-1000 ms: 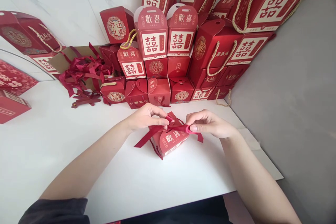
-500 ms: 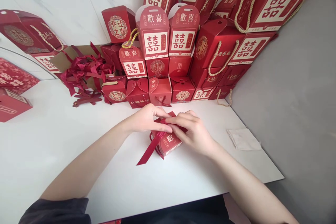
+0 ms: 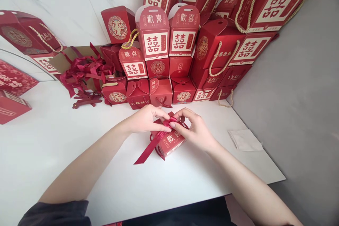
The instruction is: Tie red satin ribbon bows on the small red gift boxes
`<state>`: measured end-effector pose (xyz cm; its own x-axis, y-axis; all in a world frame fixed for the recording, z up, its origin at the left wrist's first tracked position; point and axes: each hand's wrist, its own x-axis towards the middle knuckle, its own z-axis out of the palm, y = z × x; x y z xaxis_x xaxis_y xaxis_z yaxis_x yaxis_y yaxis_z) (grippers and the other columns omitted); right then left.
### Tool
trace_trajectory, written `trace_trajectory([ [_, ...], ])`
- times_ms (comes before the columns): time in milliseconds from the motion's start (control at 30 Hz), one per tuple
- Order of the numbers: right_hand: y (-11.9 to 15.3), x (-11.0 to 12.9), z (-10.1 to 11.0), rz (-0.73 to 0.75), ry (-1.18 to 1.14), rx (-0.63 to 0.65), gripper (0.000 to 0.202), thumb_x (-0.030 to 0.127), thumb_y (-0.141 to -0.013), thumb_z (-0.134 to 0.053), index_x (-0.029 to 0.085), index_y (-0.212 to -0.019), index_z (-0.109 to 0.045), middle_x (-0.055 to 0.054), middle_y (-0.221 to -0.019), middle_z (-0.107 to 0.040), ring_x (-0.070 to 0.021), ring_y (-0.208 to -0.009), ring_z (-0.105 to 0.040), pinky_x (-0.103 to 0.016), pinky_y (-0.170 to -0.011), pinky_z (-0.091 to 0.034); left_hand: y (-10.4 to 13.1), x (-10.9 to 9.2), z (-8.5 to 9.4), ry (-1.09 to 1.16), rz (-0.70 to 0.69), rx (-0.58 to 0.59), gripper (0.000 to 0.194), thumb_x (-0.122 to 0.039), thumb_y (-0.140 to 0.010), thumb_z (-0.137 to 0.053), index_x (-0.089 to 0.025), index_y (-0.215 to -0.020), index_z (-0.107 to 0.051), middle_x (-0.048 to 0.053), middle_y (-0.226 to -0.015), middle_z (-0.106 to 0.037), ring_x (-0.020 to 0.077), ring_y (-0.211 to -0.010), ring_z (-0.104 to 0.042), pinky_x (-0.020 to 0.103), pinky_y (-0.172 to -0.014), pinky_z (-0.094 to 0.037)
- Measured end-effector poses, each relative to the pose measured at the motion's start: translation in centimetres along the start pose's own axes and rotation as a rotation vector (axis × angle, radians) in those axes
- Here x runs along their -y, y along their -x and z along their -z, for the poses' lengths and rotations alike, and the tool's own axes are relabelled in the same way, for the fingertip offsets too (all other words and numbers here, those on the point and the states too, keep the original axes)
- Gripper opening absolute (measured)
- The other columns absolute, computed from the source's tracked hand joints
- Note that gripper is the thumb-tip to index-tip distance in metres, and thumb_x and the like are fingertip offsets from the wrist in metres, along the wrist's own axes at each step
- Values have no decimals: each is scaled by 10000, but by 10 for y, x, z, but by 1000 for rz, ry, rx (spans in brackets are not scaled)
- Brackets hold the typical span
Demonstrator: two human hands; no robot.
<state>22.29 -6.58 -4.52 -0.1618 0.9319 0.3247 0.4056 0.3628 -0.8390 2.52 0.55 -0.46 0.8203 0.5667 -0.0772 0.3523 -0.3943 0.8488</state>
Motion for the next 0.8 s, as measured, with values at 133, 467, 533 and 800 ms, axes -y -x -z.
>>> trace_trajectory([
  [133, 0, 0, -2, 14, 20, -36, 154, 350, -871, -649, 208, -826, -613, -32, -828, -644, -180, -761, -552, -317, -729, -435, 0, 0, 0, -28, -14, -20, 256, -423, -791, -709, -172, -825, -739, 7, -831, -715, 158, -822, -636, 305, -884, -475],
  [467, 0, 1, -2, -9, 5, -48, 227, 358, -944, -548, 211, -799, -641, -30, -787, -638, -184, -765, -567, -332, -785, -431, 3, -4, -5, 188, 55, -88, 328, -334, -774, -747, -187, -972, -531, 7, -829, -706, 160, -806, -688, 279, -729, -524],
  [533, 1, 0, -2, -2, 8, -38, 216, 343, -949, -542, 211, -809, -640, -31, -799, -642, -184, -774, -572, -332, -791, -431, 4, -5, -4, 168, 19, -66, 290, -332, -797, -725, -178, -977, -558, 29, -886, -707, 167, -853, -692, 298, -777, -528],
  [800, 3, -2, -4, 47, -15, -108, 185, 321, -954, -540, 212, -825, -617, -23, -815, -643, -177, -791, -584, -326, -788, -438, 6, -5, 4, 223, 71, 5, 235, -356, -831, -696, -159, -867, -572, 47, -925, -713, 173, -917, -687, 321, -852, -524],
])
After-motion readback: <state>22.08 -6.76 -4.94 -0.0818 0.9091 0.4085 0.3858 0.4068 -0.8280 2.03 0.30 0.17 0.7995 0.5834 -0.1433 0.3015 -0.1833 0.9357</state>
